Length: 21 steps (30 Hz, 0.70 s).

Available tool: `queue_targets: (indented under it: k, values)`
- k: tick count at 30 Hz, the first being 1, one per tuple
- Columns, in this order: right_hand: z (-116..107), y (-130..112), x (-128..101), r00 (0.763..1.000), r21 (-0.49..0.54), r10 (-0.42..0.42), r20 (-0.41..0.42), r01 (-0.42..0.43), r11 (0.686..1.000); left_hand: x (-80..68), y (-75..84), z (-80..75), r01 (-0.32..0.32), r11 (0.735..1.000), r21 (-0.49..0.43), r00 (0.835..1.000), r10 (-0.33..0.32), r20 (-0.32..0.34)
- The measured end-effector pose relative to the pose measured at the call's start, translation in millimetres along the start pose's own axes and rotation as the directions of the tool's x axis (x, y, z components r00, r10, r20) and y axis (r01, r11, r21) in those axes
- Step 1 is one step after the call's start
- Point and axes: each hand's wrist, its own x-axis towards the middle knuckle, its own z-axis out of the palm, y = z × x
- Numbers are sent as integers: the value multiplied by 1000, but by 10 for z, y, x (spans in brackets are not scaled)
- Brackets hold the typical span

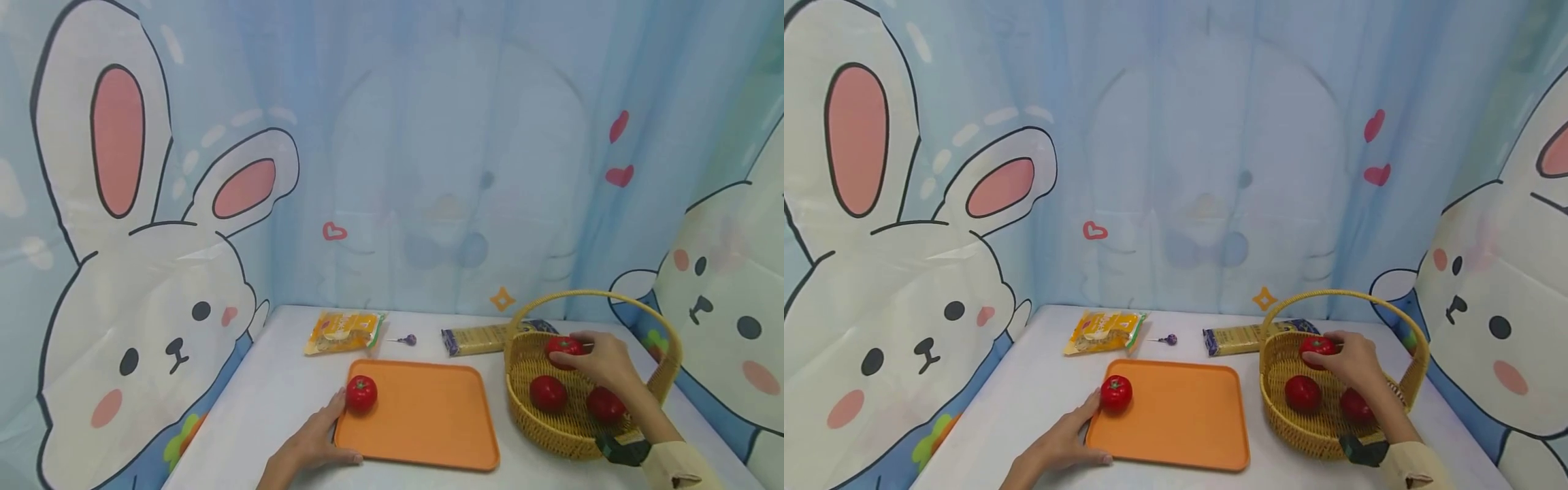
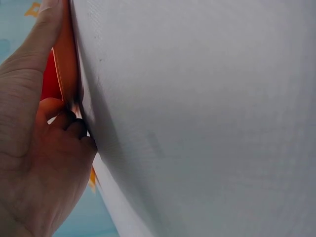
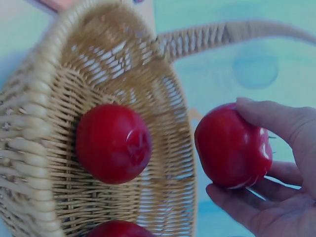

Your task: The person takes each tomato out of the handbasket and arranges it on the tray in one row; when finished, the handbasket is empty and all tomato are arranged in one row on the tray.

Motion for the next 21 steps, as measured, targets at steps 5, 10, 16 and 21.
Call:
queue_targets:
  k: [5, 10, 16, 21]
  values:
    - [-32, -219, -221, 996, 17, -75, -38, 76, 997, -1, 6, 9, 3, 1000, 3, 1000, -3, 1]
    - [-28, -470, -433, 990, 77, -132, -47, 136, 988, -1, -7, 2, 6, 1000, 8, 1000, -7, 6]
    - [11, -777, -588, 981, 144, -187, -60, 194, 970, -14, 2, 4, -4, 1000, -5, 1000, 4, 6]
    - [126, -1029, -621, 963, 184, -258, -78, 268, 946, -17, 13, 5, 0, 1000, 4, 1000, 0, 0]
